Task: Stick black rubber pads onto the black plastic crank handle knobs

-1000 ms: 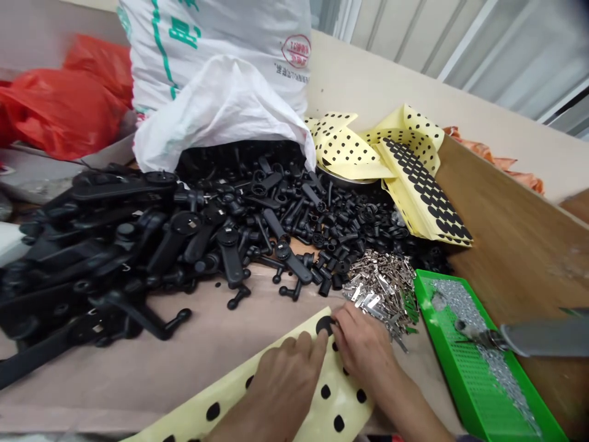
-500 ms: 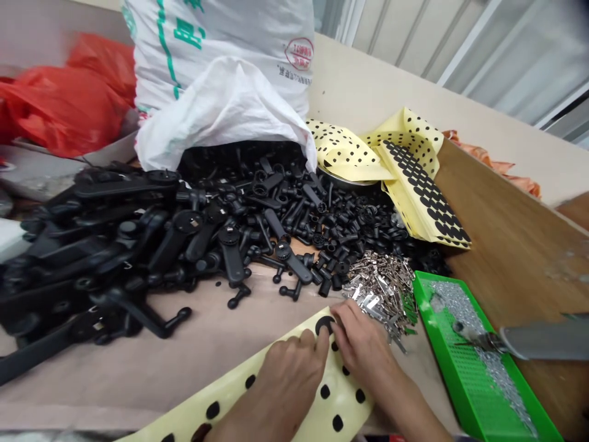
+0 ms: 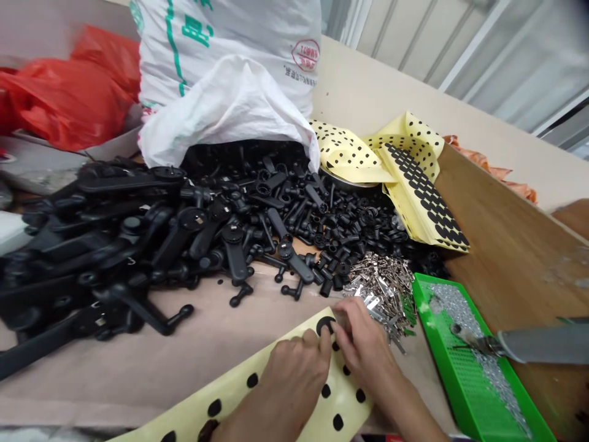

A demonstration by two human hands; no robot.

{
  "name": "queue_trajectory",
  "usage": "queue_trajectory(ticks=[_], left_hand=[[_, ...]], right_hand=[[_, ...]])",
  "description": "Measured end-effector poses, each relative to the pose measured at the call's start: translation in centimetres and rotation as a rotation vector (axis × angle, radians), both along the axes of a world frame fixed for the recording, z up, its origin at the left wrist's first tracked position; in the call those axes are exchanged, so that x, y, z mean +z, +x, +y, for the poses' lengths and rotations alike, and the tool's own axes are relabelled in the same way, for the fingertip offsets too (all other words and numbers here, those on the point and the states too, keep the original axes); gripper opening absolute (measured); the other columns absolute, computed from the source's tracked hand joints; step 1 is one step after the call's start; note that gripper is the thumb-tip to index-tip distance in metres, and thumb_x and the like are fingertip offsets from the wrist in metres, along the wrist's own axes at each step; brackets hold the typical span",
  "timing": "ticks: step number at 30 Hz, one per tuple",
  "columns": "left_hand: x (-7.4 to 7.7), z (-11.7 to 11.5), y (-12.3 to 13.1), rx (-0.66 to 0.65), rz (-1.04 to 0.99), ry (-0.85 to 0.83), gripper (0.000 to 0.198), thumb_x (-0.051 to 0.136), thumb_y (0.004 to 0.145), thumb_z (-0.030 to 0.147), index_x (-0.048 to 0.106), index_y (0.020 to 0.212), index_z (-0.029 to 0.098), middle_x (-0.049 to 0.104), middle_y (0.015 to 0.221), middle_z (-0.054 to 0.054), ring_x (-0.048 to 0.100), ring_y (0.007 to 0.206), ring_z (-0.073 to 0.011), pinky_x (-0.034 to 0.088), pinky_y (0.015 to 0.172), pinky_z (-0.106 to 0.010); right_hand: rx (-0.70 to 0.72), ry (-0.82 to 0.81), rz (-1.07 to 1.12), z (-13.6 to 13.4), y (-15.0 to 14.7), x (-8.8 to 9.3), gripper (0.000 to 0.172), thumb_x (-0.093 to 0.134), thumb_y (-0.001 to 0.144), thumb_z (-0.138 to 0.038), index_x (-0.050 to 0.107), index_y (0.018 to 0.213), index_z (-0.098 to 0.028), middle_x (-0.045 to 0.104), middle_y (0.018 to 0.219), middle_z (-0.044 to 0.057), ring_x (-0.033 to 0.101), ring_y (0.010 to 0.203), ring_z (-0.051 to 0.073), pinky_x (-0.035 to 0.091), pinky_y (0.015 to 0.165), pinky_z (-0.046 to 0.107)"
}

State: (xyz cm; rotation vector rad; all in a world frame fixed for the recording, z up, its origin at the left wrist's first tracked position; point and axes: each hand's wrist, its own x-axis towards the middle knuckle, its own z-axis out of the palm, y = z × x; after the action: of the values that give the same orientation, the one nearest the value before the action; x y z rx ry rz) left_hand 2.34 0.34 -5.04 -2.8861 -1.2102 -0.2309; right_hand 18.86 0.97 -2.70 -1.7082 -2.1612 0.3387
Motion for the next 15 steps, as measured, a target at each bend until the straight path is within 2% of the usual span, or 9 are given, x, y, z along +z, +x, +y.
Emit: queue_trajectory(ticks=[5,9,12,15], left_hand=[[0.5,-0.2,0.0,0.025,0.017,0.000,0.053,0.053,0.072,0.004,0.047,0.124,0.009,0.061,0.080,-0.006,0.060,0.061,-0.0192,0.045,0.050,-0.028],[0.0,-0.1,0.0,0.011,-0.005,-0.036,0.056,0.053,0.073,0.005,0.043,0.128,0.009,0.061,0.088,-0.010,0.062,0.070,-0.0213,0.047,0.057,-0.030],[0.0,0.3,-0.2,-0.026,0.008,-0.183,0.051,0.050,0.070,0.002,0.049,0.121,0.012,0.062,0.084,-0.009,0.063,0.070,-0.0219,0.049,0.056,-0.029],[0.7,0.8,-0.5,-0.038,0.024,-0.353,0.043,0.043,0.068,-0.003,0.057,0.104,0.015,0.063,0.085,-0.009,0.064,0.074,-0.0256,0.052,0.059,-0.035]], right_hand=[[0.014,-0.018,-0.103,0.4,-0.1,-0.3,0.009,0.041,0.087,-0.014,0.048,0.085,-0.020,0.051,0.090,0.005,0.056,0.071,0.016,0.045,0.062,0.027],[0.011,0.080,-0.239,0.4,-0.5,-0.9,0.011,0.042,0.086,-0.013,0.046,0.077,-0.019,0.052,0.084,0.005,0.053,0.066,0.016,0.040,0.056,0.026],[0.002,0.223,-0.347,0.2,-1.1,-1.3,0.016,0.042,0.083,-0.009,0.046,0.072,-0.019,0.051,0.076,0.005,0.049,0.062,0.017,0.036,0.053,0.028],[0.027,0.347,-0.429,-0.1,-1.7,-1.6,0.021,0.043,0.077,-0.001,0.047,0.068,-0.019,0.050,0.070,0.004,0.046,0.061,0.019,0.032,0.052,0.029]])
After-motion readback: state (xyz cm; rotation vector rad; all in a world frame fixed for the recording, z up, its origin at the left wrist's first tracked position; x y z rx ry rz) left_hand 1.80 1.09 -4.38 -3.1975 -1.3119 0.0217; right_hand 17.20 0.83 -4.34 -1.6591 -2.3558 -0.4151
